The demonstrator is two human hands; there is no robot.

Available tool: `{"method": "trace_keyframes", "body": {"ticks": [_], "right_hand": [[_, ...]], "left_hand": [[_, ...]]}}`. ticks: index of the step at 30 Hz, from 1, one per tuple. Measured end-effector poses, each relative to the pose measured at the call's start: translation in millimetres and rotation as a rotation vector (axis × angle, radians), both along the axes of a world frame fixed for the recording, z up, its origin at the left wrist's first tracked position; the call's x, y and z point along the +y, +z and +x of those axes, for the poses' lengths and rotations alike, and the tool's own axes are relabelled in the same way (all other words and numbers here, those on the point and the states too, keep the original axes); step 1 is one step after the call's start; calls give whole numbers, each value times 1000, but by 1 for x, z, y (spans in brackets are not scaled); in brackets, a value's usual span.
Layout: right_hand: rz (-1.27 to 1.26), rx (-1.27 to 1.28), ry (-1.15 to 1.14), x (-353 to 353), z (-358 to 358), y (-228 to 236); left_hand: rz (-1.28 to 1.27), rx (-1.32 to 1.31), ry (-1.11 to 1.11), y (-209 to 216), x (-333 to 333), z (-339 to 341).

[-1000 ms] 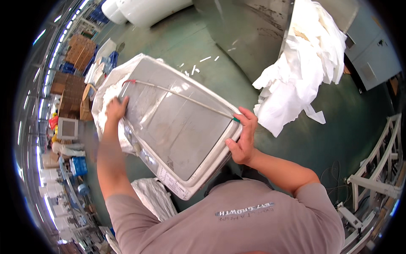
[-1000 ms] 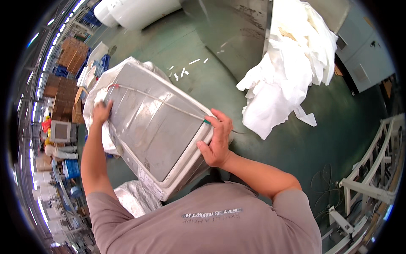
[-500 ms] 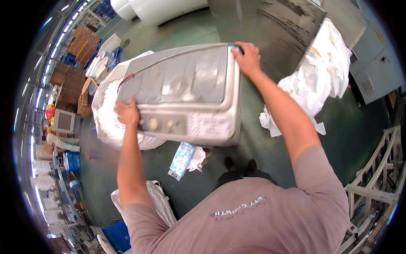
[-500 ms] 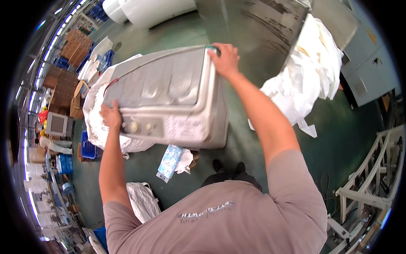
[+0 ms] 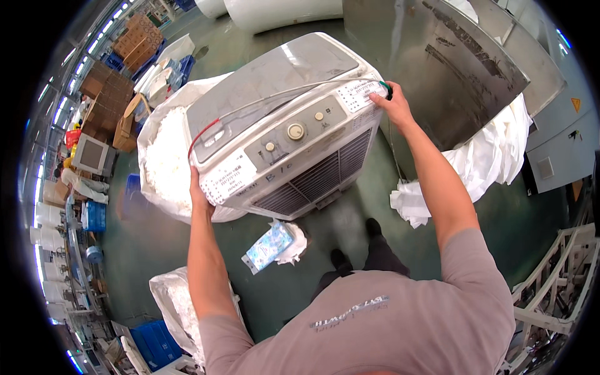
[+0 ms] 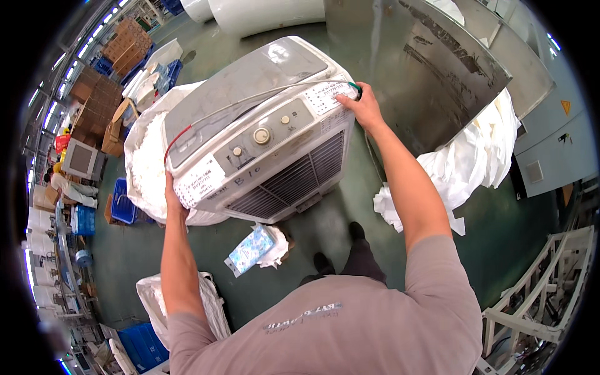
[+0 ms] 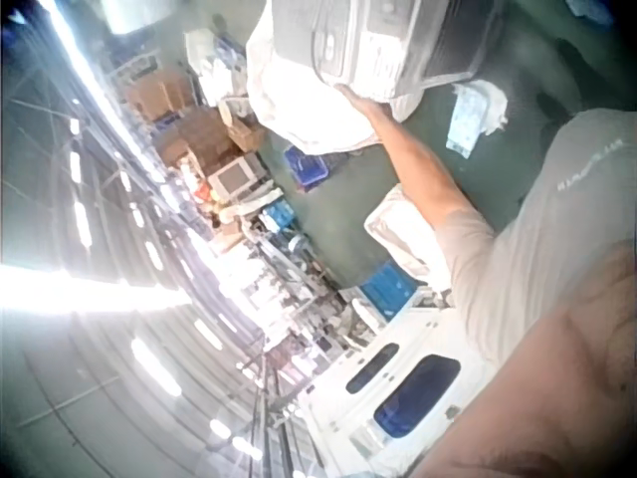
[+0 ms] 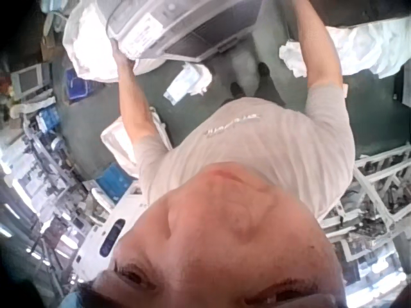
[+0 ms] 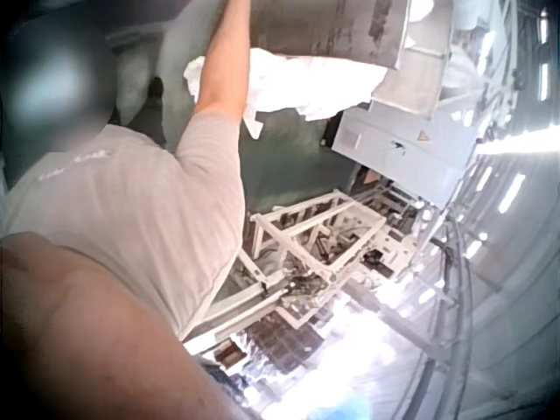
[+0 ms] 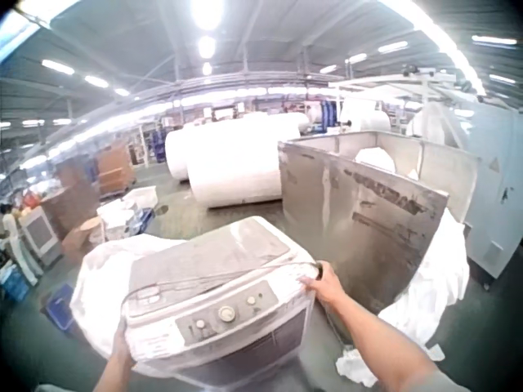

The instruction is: The person organizes scraps in a large white bag, sweeps the floor using a broom and dustpan, and repositions a portable air conditioner.

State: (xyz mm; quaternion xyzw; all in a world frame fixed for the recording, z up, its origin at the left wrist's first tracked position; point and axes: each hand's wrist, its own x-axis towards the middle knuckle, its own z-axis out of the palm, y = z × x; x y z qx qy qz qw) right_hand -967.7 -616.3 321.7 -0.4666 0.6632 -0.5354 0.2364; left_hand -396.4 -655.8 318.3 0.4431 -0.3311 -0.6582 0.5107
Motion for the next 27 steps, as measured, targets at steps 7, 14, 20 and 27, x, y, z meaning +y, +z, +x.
{"method": "trace_keyframes", "body": {"ticks": [7,14,20,27], "right_hand": [[145,-289,81,-73,-39,23],[152,-376,50,-116,-84,11],[170,-439,-30,-130,-129,3],[-35,-477,-69,-86,-122,8]], "left_hand": [[40,0,28,-8,9,-32],[-104,-107,54,-12,-13,-77],[-242,-146,-49,8,-60,-119],[-37,-16,-56,-26,-73,-115]]}}
